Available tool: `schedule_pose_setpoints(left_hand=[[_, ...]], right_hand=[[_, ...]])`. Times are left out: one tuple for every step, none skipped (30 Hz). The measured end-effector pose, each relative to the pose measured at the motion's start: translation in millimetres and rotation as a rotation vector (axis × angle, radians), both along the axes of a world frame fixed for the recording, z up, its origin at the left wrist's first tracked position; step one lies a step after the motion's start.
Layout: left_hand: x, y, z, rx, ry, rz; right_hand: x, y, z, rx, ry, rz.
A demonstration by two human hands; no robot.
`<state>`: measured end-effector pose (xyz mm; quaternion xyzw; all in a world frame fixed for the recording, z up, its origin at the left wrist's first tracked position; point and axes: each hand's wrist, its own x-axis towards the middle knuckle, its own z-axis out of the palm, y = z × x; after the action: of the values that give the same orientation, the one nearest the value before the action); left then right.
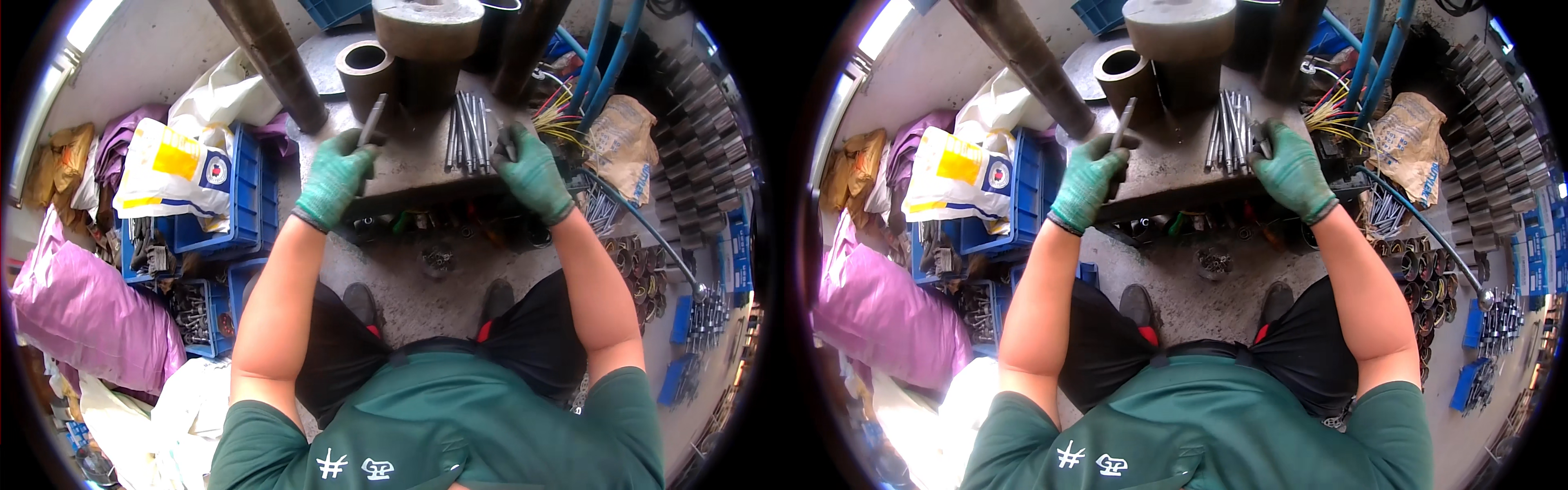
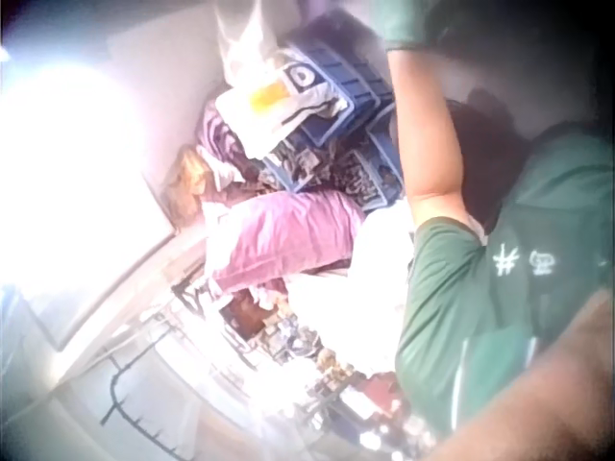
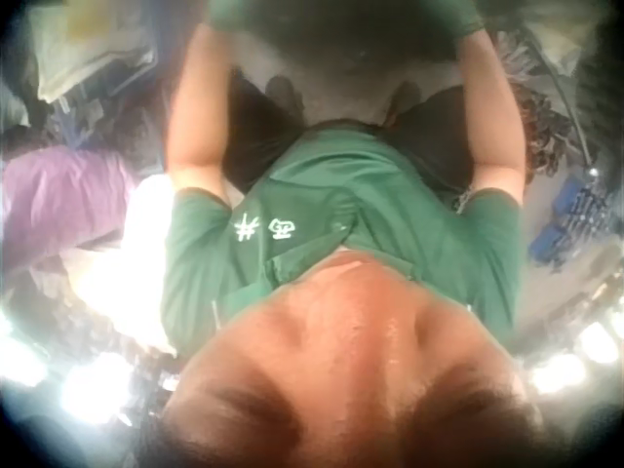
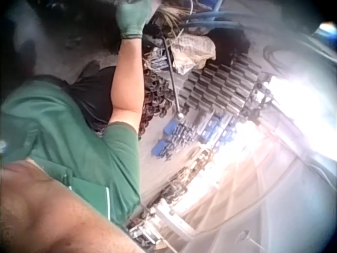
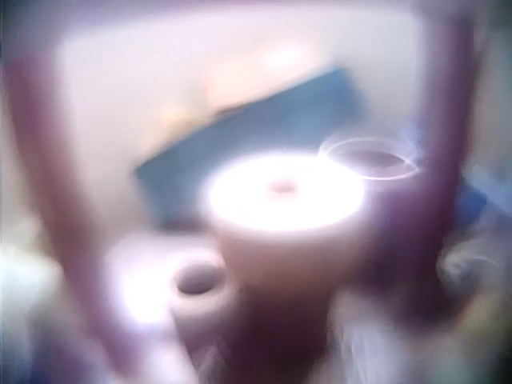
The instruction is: The person installs retaining rings onto metal rods using pliers.
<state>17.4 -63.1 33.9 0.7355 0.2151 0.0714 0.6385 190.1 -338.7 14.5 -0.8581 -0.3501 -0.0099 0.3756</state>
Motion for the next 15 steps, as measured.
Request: schedule_pose_setpoints(left_hand=[[-3,11,-6,0.093,0.019,0.084],[-1,17,-12,0.182,0.033,0.159],[-1,24,-18,0.300,0.009,0.216],[-2,33,-23,0.347,0.064,0.253],[-5,44,-29,0.581,0.036,0.265],[-7,54,-36,0.815,0.008,0.278],[-7,55,-36,0.819,0.003,0.281],[-8,56,-37,0.909,-0.032,0.255],[-9,58,-36,0.999,-0.066,0.229],[-8,60,-36,1.004,-0.068,0.236],[-7,60,-35,1.061,0.023,0.187],[-6,60,-35,1.117,0.116,0.138],[-4,58,-37,1.123,0.130,0.155],[-3,58,-38,1.126,0.127,0.159],[-3,59,-39,1.138,0.147,0.142]], right_hand=[[-4,9,3,-0.007,0.011,0.002],[-1,12,-1,-0.053,-0.036,0.005],[-1,13,-2,-0.119,-0.032,-0.009],[-4,18,-1,-0.183,-0.024,-0.019],[-8,24,7,-0.301,0.010,-0.022],[-8,26,6,-0.295,0.005,-0.019],[-7,28,3,-0.337,-0.028,-0.015],[-7,30,0,-0.379,-0.061,-0.010],[-7,30,-1,-0.386,-0.055,-0.013],[-7,32,-1,-0.381,-0.060,-0.010],[-7,33,-1,-0.426,-0.063,-0.017],[-7,35,0,-0.470,-0.066,-0.025],[-7,35,2,-0.484,-0.055,-0.034],[-4,35,-1,-0.481,-0.059,-0.033],[1,33,-7,-0.422,-0.014,-0.060]])
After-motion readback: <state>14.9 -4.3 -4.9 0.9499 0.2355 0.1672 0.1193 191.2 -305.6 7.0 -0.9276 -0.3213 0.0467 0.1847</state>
